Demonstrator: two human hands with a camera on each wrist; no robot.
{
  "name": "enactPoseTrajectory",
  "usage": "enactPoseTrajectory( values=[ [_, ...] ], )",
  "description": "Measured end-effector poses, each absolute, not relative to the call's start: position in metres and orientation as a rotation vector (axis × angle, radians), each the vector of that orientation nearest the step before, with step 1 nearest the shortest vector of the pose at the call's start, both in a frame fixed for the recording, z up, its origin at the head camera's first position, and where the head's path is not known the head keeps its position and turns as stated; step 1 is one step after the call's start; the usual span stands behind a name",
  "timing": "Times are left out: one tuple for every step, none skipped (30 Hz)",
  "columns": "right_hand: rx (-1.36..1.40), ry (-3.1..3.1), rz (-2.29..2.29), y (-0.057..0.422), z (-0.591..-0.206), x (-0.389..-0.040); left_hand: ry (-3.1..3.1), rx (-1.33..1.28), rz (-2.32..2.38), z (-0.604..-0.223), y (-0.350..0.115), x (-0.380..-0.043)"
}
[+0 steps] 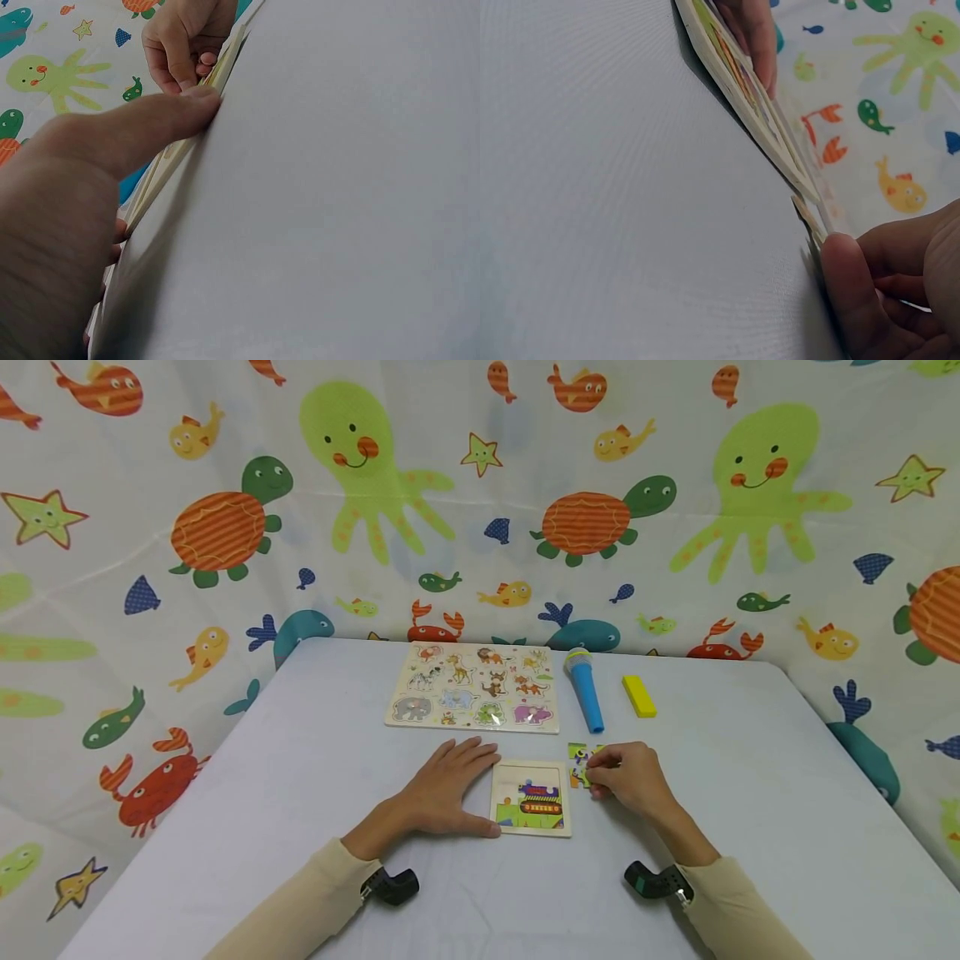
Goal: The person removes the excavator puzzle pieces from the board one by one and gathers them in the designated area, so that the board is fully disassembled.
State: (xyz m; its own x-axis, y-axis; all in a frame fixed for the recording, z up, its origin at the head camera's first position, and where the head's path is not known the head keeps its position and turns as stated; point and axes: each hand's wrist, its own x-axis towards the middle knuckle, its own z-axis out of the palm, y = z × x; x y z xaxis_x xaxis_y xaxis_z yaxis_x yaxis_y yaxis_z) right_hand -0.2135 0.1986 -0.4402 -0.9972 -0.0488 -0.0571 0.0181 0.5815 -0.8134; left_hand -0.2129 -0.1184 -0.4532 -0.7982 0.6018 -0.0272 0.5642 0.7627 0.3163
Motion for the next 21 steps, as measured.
enactPoseTrajectory(
  values=[
    [-0.025,2.731,-1.404,0.1984,-0.4401,-0.2133,2.829,0.94,0.447,-0.4531,-0.1183,-0.2128],
    [-0.023,2.733,-1.406,0.1983,-0.4401,-0.2133,2.829,0.938,0.447,-0.453,-0.1183,-0.2128],
    [-0.024,2.734,-1.409,0.1982,-0.4401,-0.2133,2.828,0.939,0.449,-0.4529,-0.1183,-0.2127],
    [-0.027,2.737,-1.412,0.1982,-0.4402,-0.2133,2.827,0.94,0.452,-0.4527,-0.1183,-0.2126],
    [-0.028,2.739,-1.416,0.198,-0.4403,-0.2133,2.828,0.941,0.452,-0.4527,-0.1184,-0.2126],
    [-0.029,2.742,-1.42,0.1979,-0.4403,-0.2134,2.827,0.943,0.455,-0.4527,-0.1185,-0.2126],
    [-0.032,2.746,-1.421,0.1977,-0.4403,-0.2134,2.827,0.944,0.455,-0.4528,-0.1186,-0.2125],
    [-0.03,2.751,-1.422,0.1975,-0.4403,-0.2135,2.827,0.944,0.458,-0.4529,-0.1187,-0.2125],
    [-0.03,2.754,-1.423,0.1972,-0.4401,-0.2134,2.826,0.944,0.458,-0.4529,-0.1188,-0.2125],
    [-0.028,2.758,-1.426,0.1969,-0.44,-0.2133,2.827,0.944,0.459,-0.453,-0.1188,-0.2125],
    [-0.026,2.76,-1.429,0.1965,-0.4399,-0.2132,2.827,0.943,0.457,-0.4532,-0.1189,-0.2126],
    [-0.024,2.763,-1.431,0.1962,-0.4399,-0.213,2.828,0.943,0.456,-0.4532,-0.1189,-0.2126],
    [-0.021,2.765,-1.436,0.1959,-0.4399,-0.2129,2.828,0.942,0.455,-0.4534,-0.1188,-0.2126],
    [-0.019,2.767,-1.438,0.1956,-0.44,-0.2128,2.828,0.94,0.451,-0.4535,-0.1188,-0.2127],
    [-0.022,2.77,-1.439,0.1952,-0.4402,-0.2126,2.829,0.939,0.448,-0.4535,-0.1188,-0.2127],
    [-0.023,2.773,-1.439,0.1949,-0.4405,-0.2124,2.829,0.939,0.448,-0.4537,-0.1188,-0.2127],
    [-0.024,2.777,-1.439,0.1946,-0.4409,-0.2123,2.829,0.938,0.447,-0.4538,-0.1187,-0.2128],
    [-0.025,2.783,-1.438,0.1944,-0.4414,-0.2122,2.829,0.937,0.448,-0.4538,-0.1187,-0.2127],
    [-0.025,2.788,-1.437,0.1942,-0.4418,-0.2122,2.828,0.936,0.448,-0.454,-0.1187,-0.2128],
    [-0.025,2.793,-1.434,0.1939,-0.4423,-0.2121,2.829,0.935,0.447,-0.454,-0.1187,-0.2129],
    [-0.023,2.798,-1.432,0.1938,-0.4427,-0.2121,2.829,0.936,0.447,-0.4541,-0.1187,-0.213]
  ],
)
